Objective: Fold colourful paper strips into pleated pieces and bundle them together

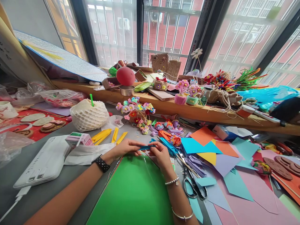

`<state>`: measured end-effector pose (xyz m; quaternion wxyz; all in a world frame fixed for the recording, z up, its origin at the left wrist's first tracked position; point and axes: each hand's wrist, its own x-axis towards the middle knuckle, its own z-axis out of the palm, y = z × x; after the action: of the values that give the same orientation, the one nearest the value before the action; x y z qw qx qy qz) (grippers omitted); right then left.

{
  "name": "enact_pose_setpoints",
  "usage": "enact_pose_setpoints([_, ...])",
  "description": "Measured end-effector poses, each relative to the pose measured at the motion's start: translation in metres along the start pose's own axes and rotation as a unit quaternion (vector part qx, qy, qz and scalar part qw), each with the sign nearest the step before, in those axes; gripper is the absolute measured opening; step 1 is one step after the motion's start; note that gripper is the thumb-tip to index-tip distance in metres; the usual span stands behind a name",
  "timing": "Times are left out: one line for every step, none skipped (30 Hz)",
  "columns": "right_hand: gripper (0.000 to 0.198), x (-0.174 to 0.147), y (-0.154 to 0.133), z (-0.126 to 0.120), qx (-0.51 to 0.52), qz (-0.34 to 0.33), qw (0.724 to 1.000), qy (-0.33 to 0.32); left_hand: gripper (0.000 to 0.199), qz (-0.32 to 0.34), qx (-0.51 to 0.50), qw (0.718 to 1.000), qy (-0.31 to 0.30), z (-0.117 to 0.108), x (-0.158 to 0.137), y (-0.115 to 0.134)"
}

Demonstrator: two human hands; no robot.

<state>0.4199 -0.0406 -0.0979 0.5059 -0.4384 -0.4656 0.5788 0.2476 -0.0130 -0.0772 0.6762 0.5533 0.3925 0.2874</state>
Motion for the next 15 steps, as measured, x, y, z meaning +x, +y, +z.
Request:
enact_pose_setpoints([0.016,0.0004,0.0007,-0.0002,0.010,0.004,1.000,0.004,0.031,0.006,0.002,1.000,0.005,0.0006,0.0002,-0.0001])
enact_pose_setpoints([0.015,0.0007,0.0014,-0.0005,0.017,0.005,1.000,0.009,0.030,0.009,0.003,1.000,0.011,0.0013,0.0003,-0.0002])
enact_pose_setpoints([0.014,0.0010,0.0019,-0.0007,0.020,0.003,1.000,0.015,0.029,0.010,0.004,1.000,0.015,0.0020,0.0005,-0.0004])
enact_pose_setpoints([0.014,0.0012,0.0022,-0.0010,0.021,0.000,1.000,0.020,0.030,0.009,0.005,1.000,0.019,0.0026,0.0007,-0.0006])
enact_pose_setpoints([0.014,0.0012,0.0023,-0.0011,0.019,-0.003,0.999,0.025,0.032,0.007,0.005,1.000,0.021,0.0031,0.0008,-0.0010])
enact_pose_setpoints([0.014,0.0012,0.0022,-0.0013,0.017,-0.005,0.999,0.029,0.033,0.006,0.003,1.000,0.024,0.0035,0.0011,-0.0016])
enact_pose_setpoints([0.014,0.0010,0.0021,-0.0013,0.016,-0.004,0.999,0.030,0.034,0.006,0.001,1.000,0.028,0.0038,0.0014,-0.0023])
enact_pose_setpoints([0.014,0.0008,0.0019,-0.0011,0.014,-0.004,0.999,0.029,0.034,0.008,-0.002,0.999,0.034,0.0040,0.0019,-0.0032])
enact_pose_setpoints([0.014,0.0006,0.0017,-0.0008,0.012,-0.004,1.000,0.026,0.034,0.010,-0.003,0.999,0.040,0.0043,0.0025,-0.0041])
enact_pose_setpoints([0.014,0.0004,0.0016,-0.0003,0.011,-0.005,1.000,0.024,0.034,0.012,-0.002,0.999,0.048,0.0047,0.0032,-0.0048])
enact_pose_setpoints([0.015,0.0003,0.0015,0.0004,0.009,-0.006,1.000,0.021,0.033,0.015,0.002,0.998,0.057,0.0053,0.0040,-0.0054])
enact_pose_setpoints([0.017,0.0002,0.0015,0.0010,0.008,-0.008,1.000,0.019,0.032,0.018,0.010,0.998,0.067,0.0061,0.0047,-0.0055])
enact_pose_setpoints([0.019,0.0003,0.0016,0.0017,0.008,-0.009,1.000,0.015,0.032,0.024,0.018,0.996,0.078,0.0071,0.0052,-0.0054])
enact_pose_setpoints([0.023,0.0004,0.0019,0.0022,0.009,-0.011,1.000,0.012,0.031,0.032,0.026,0.995,0.090,0.0084,0.0056,-0.0050])
enact_pose_setpoints([0.027,0.0007,0.0025,0.0025,0.006,-0.012,1.000,0.010,0.031,0.041,0.034,0.994,0.100,0.0099,0.0058,-0.0043])
